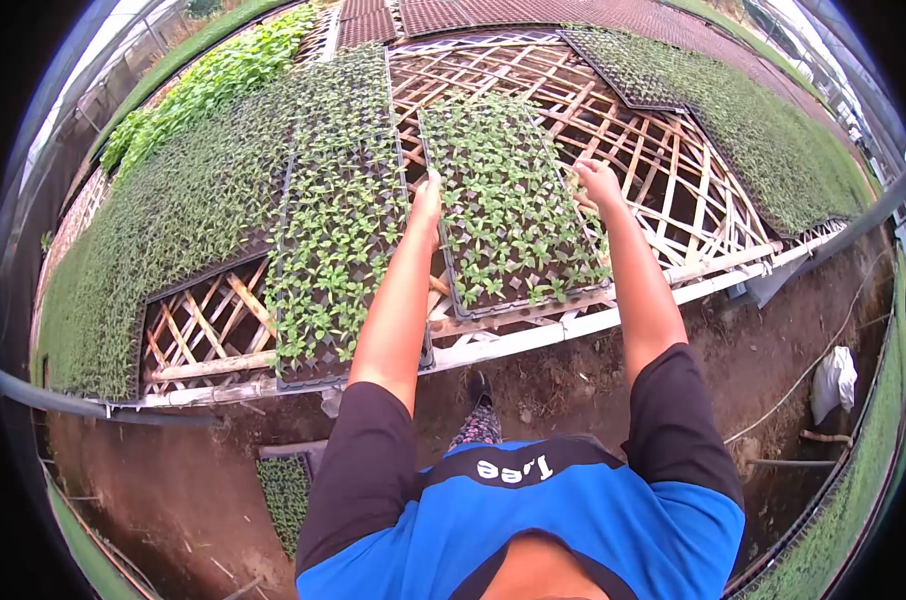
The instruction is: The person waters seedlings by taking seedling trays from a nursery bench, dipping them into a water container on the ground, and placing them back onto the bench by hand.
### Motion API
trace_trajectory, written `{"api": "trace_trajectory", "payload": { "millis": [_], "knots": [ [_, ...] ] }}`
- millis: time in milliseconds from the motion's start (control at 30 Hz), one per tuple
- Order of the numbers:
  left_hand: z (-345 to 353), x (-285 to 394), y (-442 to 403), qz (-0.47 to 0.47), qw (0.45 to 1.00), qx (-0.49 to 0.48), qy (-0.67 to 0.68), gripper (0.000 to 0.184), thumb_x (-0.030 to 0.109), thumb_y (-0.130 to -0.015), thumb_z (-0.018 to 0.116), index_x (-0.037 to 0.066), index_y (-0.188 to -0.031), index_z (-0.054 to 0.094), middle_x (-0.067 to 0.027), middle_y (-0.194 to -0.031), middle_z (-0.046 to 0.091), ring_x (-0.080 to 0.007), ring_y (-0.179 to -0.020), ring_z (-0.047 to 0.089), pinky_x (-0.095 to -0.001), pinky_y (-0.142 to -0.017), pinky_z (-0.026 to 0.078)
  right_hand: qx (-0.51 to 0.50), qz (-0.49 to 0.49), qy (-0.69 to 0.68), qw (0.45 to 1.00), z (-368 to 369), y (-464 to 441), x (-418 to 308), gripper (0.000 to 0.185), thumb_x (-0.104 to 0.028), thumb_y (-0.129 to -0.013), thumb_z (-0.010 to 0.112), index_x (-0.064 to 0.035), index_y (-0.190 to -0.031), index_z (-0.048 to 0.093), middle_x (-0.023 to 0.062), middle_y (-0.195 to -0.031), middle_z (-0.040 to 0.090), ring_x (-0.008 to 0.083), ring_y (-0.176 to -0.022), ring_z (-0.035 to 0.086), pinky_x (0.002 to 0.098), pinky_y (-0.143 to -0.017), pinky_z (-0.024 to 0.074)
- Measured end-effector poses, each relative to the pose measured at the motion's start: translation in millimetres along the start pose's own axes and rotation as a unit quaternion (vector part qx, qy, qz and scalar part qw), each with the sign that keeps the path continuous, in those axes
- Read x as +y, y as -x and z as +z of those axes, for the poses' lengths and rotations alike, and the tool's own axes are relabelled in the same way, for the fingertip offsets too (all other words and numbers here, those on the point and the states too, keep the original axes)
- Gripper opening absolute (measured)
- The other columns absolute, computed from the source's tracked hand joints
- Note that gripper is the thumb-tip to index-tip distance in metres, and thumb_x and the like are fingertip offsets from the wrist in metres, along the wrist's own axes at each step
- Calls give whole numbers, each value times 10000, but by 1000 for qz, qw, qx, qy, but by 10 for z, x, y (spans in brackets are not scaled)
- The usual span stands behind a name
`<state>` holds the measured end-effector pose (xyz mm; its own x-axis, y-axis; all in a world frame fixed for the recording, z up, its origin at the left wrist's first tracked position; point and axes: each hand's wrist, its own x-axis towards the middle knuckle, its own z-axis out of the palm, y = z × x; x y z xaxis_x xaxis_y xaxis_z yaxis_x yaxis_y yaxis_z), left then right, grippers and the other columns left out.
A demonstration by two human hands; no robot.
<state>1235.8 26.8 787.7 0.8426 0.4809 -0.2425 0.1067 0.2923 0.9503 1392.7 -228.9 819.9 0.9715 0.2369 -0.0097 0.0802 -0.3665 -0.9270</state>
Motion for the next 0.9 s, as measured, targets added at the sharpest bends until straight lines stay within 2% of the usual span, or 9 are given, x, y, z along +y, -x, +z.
{"api": "trace_trajectory", "payload": {
  "millis": [67, 133, 267, 367, 433, 467, 600, 733, 900],
  "knots": [
    [-53, -214, -436, -21, 997, 66, -20, 633, 588, -798, 282, 94, -1172, 415, -104, -1163, 455, -217, -1029, 426, -381, -820, 341, 77, 14, 104, 991, 38, -517, 421, 279, -233, -738, 525, -104, -978, 587, 95, -911, 604, 196, -790, 583, 287, -652, 457],
    [2, -227, -430, -73, 993, 87, -35, 631, 593, -797, 269, 101, -1164, 414, -87, -1104, 481, -185, -924, 442, -338, -721, 349, 81, 116, 141, 980, 3, -694, 650, 231, -186, -765, 519, -63, -947, 587, 70, -916, 573, 182, -795, 547, 340, -634, 477],
    [10, -90, -271, -164, 974, 144, -67, 628, 604, -795, 243, 114, -1150, 412, -54, -986, 534, -121, -712, 475, -252, -523, 365, -122, 334, -9, 935, 43, -727, 837, 166, -204, -794, 463, -88, -882, 542, 24, -813, 547, 177, -697, 524, 365, -658, 452],
    [-199, -503, -592, -131, 977, 155, -71, 353, 446, -830, 357, 137, -958, 469, 44, -695, 502, -42, -494, 364, -189, -409, 267, -182, 328, -65, 925, 41, -823, 971, 113, -210, -803, 461, -136, -870, 513, -4, -761, 489, 140, -652, 463, 343, -656, 419],
    [-132, -351, -525, -125, 983, 111, -71, 165, 219, -823, 454, 58, -809, 483, -3, -647, 428, -126, -567, 403, -309, -521, 352, -222, 281, -72, 931, 1, -715, 689, 110, -188, -783, 498, -114, -863, 505, 12, -809, 520, 145, -683, 505, 325, -635, 428],
    [-128, -412, -584, -112, 985, 117, -60, 114, 202, -771, 522, 114, -724, 467, 33, -624, 454, -71, -538, 415, -217, -486, 349, -231, 259, -65, 936, 22, -814, 784, 114, -185, -768, 520, -101, -844, 499, 17, -817, 542, 145, -687, 528, 323, -614, 441],
    [192, -318, -578, 8, 894, 283, -347, 225, 179, -659, 621, 51, -675, 436, -113, -725, 460, -237, -683, 472, -345, -657, 395, -223, 252, -234, 912, 190, -761, 609, 116, -112, -738, 565, -93, -713, 454, 3, -662, 501, 104, -560, 472, 222, -561, 404],
    [312, -224, -692, 83, 932, 238, -259, 243, 116, -666, 603, 25, -625, 382, -118, -699, 429, -259, -671, 442, -358, -624, 369, -98, -10, -71, 993, 326, -701, 408, 239, -140, -736, 588, -109, -623, 380, -64, -592, 343, 41, -547, 302, 197, -500, 257],
    [315, 168, -1056, 148, 921, 254, -256, 255, 118, -678, 612, 25, -638, 379, -108, -698, 425, -247, -700, 430, -348, -641, 367, -106, -53, -111, 987, 424, -1009, -107, 217, -123, -753, 578, -101, -641, 393, -71, -608, 336, 31, -558, 287, 189, -501, 249]
  ]
}}
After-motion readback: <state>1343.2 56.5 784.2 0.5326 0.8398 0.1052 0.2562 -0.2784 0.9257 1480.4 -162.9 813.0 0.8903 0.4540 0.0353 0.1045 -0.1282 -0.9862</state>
